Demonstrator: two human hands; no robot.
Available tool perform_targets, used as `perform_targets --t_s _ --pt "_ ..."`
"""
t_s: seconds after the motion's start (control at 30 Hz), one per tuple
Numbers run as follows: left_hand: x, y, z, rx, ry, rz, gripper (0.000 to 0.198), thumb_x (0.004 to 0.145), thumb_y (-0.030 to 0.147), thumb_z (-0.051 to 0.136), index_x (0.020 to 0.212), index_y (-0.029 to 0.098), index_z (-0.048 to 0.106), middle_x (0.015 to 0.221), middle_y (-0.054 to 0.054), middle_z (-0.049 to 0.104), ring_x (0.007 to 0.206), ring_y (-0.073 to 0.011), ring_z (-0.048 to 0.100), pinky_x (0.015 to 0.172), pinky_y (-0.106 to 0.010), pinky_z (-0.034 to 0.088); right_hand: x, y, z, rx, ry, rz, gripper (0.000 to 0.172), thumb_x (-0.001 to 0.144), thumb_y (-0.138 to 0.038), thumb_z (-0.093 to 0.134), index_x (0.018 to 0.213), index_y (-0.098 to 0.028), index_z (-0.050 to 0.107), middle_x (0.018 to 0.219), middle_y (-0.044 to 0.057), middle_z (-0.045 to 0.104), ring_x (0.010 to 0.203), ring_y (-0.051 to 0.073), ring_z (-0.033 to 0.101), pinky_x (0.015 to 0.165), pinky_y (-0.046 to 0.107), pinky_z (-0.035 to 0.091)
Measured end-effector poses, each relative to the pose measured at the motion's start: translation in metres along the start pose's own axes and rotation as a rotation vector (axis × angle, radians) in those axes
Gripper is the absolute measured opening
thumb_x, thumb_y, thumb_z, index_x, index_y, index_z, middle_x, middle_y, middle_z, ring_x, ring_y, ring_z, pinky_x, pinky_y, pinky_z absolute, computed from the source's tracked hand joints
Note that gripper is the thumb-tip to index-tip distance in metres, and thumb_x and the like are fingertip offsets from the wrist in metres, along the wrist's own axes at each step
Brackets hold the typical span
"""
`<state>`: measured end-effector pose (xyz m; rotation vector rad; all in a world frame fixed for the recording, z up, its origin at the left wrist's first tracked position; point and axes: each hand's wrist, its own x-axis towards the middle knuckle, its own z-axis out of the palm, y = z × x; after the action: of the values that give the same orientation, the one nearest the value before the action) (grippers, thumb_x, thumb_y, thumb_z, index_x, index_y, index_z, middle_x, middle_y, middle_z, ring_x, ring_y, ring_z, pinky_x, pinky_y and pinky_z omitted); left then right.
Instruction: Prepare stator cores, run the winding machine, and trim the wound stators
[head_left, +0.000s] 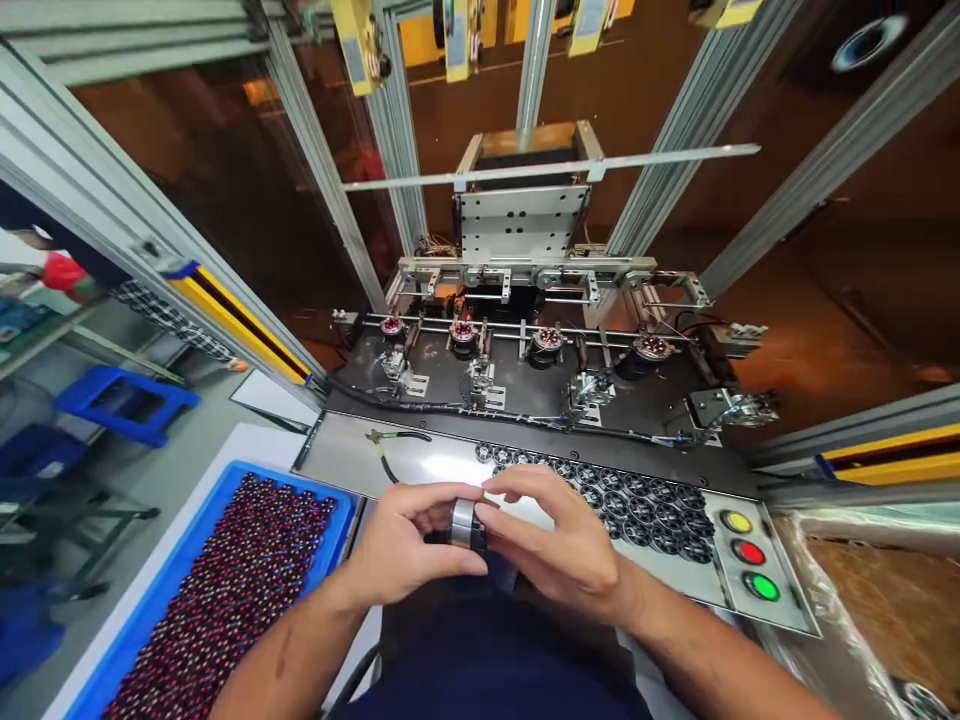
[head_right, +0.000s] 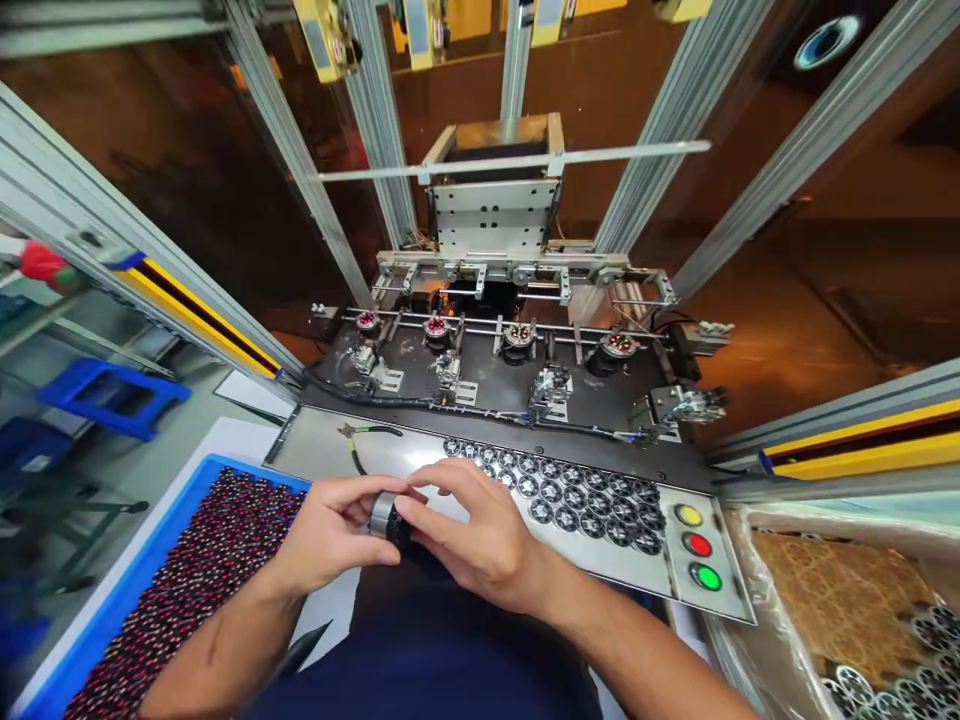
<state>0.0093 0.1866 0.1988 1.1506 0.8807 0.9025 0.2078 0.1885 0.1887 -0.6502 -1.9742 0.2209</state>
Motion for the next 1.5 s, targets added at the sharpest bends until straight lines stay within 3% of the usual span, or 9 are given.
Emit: perform_targets --t_s 0.27,0.73,0.9,1.03,1.13,1.2,1.27,1.37,1.5 --pt "0.01 0.038 0.014 0.095 -0.002 0.026 0.048 0.056 0.031 0.091 0.099 0.015 0.077 0.095 -0.01 0.079 0.085 -0.0238 0.074 0.079 -0.031 0.061 0.027 -0.005 -0.028 0.038 0.007 -0.02 0.039 0.088 -0.018 0.067 0.126 -0.021 0.057 0.106 0.013 0.067 0.099 0.021 0.064 0.079 0.038 0.058" --pt "0.024 0.045 0.014 0.081 -0.092 -0.067 0.052 0.054 0.029 0.092 0.102 0.017 0.078 0.085 -0.007 0.077 0.073 -0.0192 0.07 0.068 -0.028 0.059 0.025 0.0 -0.033 -0.043 0.012 -0.046 0.036 0.089 -0.013 0.063 0.124 -0.016 0.054 0.107 0.015 0.066 0.105 0.024 0.062 0.081 0.04 0.058" --pt "0.026 0.034 0.009 0.13 -0.084 -0.059 0.052 0.056 0.033 0.091 0.103 0.016 0.077 0.085 -0.007 0.077 0.076 -0.0211 0.07 0.071 -0.029 0.058 0.018 0.002 -0.018 -0.011 0.058 -0.019 0.035 0.091 -0.014 0.061 0.125 -0.015 0.053 0.106 0.016 0.065 0.104 0.023 0.061 0.082 0.042 0.057" --pt "0.025 0.026 0.005 0.203 -0.14 -0.053 0.052 0.073 0.032 0.08 0.122 0.02 0.068 0.112 -0.01 0.074 0.096 -0.0233 0.071 0.086 -0.031 0.057 0.009 0.011 -0.011 0.066 0.054 0.048 0.039 0.089 -0.011 0.062 0.126 -0.018 0.054 0.112 0.015 0.064 0.105 0.022 0.06 0.085 0.042 0.056" --pt "0.025 0.016 0.002 0.256 -0.201 -0.053 0.072 0.09 0.029 0.062 0.153 0.025 0.027 0.136 -0.011 0.062 0.111 -0.0203 0.066 0.1 -0.034 0.05 0.006 0.02 -0.011 0.217 -0.034 0.22 0.039 0.091 -0.021 0.063 0.13 -0.023 0.053 0.124 0.014 0.059 0.115 0.023 0.058 0.094 0.044 0.052" --pt "0.025 0.005 0.0 0.252 -0.271 -0.059 0.081 0.095 0.028 0.053 0.156 0.027 -0.001 0.142 -0.011 0.056 0.119 -0.0184 0.061 0.11 -0.037 0.042 0.0 0.023 -0.009 0.283 -0.116 0.338 0.037 0.095 -0.023 0.058 0.131 -0.022 0.053 0.132 0.015 0.055 0.124 0.024 0.053 0.101 0.044 0.049" --pt "0.028 -0.009 -0.001 0.241 -0.36 -0.106 0.084 0.097 0.027 0.05 0.154 0.027 -0.012 0.145 -0.012 0.053 0.121 -0.0182 0.06 0.112 -0.04 0.04 -0.011 0.026 -0.005 0.299 -0.184 0.413 0.03 0.097 -0.021 0.053 0.127 -0.021 0.056 0.135 0.014 0.055 0.129 0.023 0.051 0.105 0.043 0.046" --pt "0.035 -0.037 -0.009 0.219 -0.379 -0.186 0.086 0.094 0.029 0.055 0.156 0.027 -0.005 0.146 -0.014 0.052 0.122 -0.0211 0.06 0.11 -0.043 0.043 -0.046 0.029 0.002 0.164 -0.193 0.461 0.021 0.099 -0.023 0.05 0.117 -0.02 0.059 0.122 0.012 0.062 0.119 0.021 0.058 0.099 0.038 0.051" --pt "0.037 -0.084 -0.038 0.345 -0.033 -0.232 0.083 0.086 0.038 0.065 0.153 0.023 0.019 0.14 -0.017 0.057 0.124 -0.0271 0.06 0.109 -0.049 0.044 -0.113 0.036 0.0 -0.183 -0.235 0.458 0.023 0.097 -0.02 0.05 0.119 -0.017 0.058 0.102 0.013 0.068 0.096 0.022 0.064 0.083 0.038 0.056"
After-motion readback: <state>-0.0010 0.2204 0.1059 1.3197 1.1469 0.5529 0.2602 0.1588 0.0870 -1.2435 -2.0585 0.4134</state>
